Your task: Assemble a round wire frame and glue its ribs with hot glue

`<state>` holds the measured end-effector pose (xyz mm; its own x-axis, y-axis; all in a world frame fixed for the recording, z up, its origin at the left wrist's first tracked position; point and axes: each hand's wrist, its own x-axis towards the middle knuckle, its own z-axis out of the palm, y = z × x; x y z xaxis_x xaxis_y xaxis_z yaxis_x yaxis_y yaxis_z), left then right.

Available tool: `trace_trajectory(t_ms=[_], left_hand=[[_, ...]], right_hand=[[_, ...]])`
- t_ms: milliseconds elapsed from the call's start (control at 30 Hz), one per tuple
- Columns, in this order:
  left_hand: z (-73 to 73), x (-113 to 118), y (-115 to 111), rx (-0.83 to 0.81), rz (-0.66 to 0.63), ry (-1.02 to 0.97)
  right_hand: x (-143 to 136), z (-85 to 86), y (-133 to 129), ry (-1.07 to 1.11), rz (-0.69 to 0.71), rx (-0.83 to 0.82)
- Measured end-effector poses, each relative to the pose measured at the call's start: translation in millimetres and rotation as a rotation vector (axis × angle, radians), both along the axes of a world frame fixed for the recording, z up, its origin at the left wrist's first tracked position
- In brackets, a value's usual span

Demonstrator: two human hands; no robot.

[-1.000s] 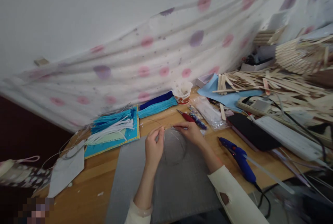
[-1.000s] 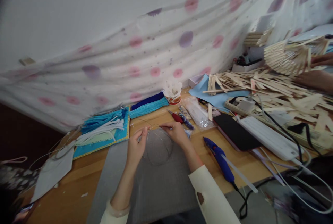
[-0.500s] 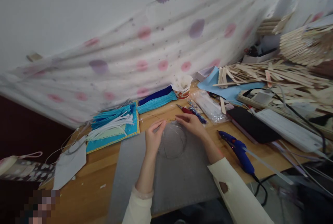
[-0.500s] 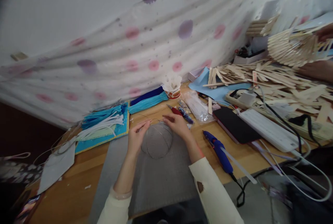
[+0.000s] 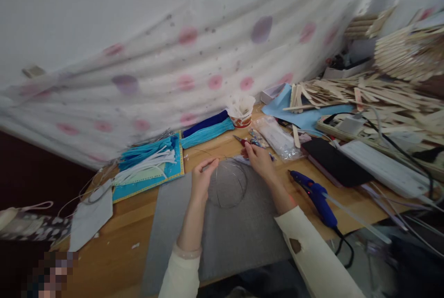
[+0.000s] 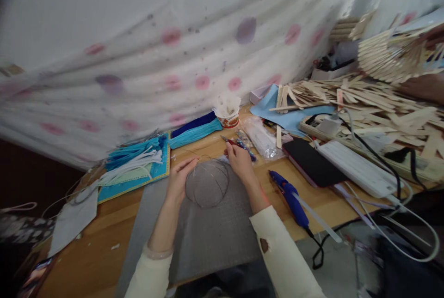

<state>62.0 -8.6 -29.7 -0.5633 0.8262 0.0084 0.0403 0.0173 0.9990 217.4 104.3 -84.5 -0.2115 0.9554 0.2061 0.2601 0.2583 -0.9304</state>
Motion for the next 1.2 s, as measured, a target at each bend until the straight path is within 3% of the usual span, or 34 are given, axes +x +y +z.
trace_trajectory(t_ms=[267, 833, 1033, 1200], left_hand=[[11.0, -7, 3, -0.108, -0.087, -0.003], [16.8, -13, 7, -0.150, -0.116, 0.087], [12.2, -21, 6, -0.149, -0.226, 0.221], [15.7, -38, 12, -0.146, -0.418, 0.305]], right_hand=[[4, 15.9, -9, -0.139, -0.068, -0.016], [5, 22.7, -11, -0.231, -0.077, -0.054], [4, 24.6, -14, -0.259, -0.061, -0.046], [4, 27.6, -16, -0.272, -0.048, -0.047]])
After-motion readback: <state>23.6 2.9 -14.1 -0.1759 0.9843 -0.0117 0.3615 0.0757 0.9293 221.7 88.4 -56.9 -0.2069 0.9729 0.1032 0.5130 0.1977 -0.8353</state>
